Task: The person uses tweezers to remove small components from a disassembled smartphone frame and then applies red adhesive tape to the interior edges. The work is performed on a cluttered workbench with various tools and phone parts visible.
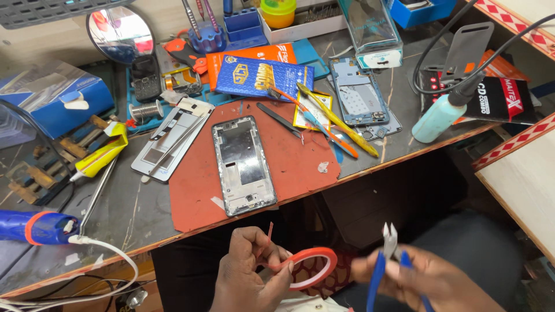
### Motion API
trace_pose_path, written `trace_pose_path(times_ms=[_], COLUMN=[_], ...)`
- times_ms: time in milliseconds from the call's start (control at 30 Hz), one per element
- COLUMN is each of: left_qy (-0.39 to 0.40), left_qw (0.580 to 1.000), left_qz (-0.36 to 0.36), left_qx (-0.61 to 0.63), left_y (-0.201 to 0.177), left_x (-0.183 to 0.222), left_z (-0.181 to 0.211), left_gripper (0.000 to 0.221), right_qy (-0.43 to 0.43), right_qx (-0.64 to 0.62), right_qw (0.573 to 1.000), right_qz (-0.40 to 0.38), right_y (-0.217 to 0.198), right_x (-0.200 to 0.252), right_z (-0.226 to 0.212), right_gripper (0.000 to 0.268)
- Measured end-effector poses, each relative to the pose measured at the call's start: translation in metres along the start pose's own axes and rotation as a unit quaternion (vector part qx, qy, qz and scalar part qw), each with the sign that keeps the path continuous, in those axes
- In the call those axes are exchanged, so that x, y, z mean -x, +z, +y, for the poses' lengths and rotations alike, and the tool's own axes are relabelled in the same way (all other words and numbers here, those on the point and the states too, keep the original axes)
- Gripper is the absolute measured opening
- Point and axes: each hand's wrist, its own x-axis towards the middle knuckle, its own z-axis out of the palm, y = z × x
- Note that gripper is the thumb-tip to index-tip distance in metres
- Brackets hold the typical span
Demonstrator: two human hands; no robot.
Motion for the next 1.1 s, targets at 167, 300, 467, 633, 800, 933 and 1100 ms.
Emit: trace_pose_path(times_ms=[167, 300, 467, 633, 800, 933, 1100], left_qy=[-0.102, -0.070, 0.049, 0.009, 0.053, 0.058, 0.056], left_qw=[0.994, 0.993, 0.991, 0.994, 0.991, 0.989, 0.991], left_qz=[0.042, 0.084, 0.092, 0.064, 0.057, 0.044, 0.040], left_qx=[0.006, -0.043, -0.086, -0.088, -0.108, -0.126, -0.113], left_y=[0.019, 0.034, 0.040, 0.040, 0.041, 0.039, 0.040], left_x=[-0.008, -0.016, -0.020, -0.018, -0.015, -0.015, -0.014], left_z=[0.018, 0.033, 0.036, 0.035, 0.036, 0.032, 0.026], left_gripper=[0.044, 0.045, 0.043, 0.044, 0.040, 0.039, 0.039], right_qy=[-0.040, -0.029, -0.007, -0.037, -0.009, -0.002, 0.005], right_qx=[0.330, 0.278, 0.231, 0.239, 0.210, 0.187, 0.192], right_qw=[0.935, 0.950, 0.967, 0.963, 0.972, 0.977, 0.976], right_qz=[-0.119, -0.141, -0.108, -0.121, -0.101, -0.103, -0.105], right_y=[0.027, 0.065, 0.097, 0.096, 0.092, 0.096, 0.101], right_x=[0.001, 0.000, -0.003, -0.007, -0.007, -0.007, -0.005], right_z=[-0.001, -0.023, -0.036, -0.031, -0.023, -0.024, -0.030], right_gripper=[0.040, 0.031, 0.027, 0.028, 0.031, 0.029, 0.030])
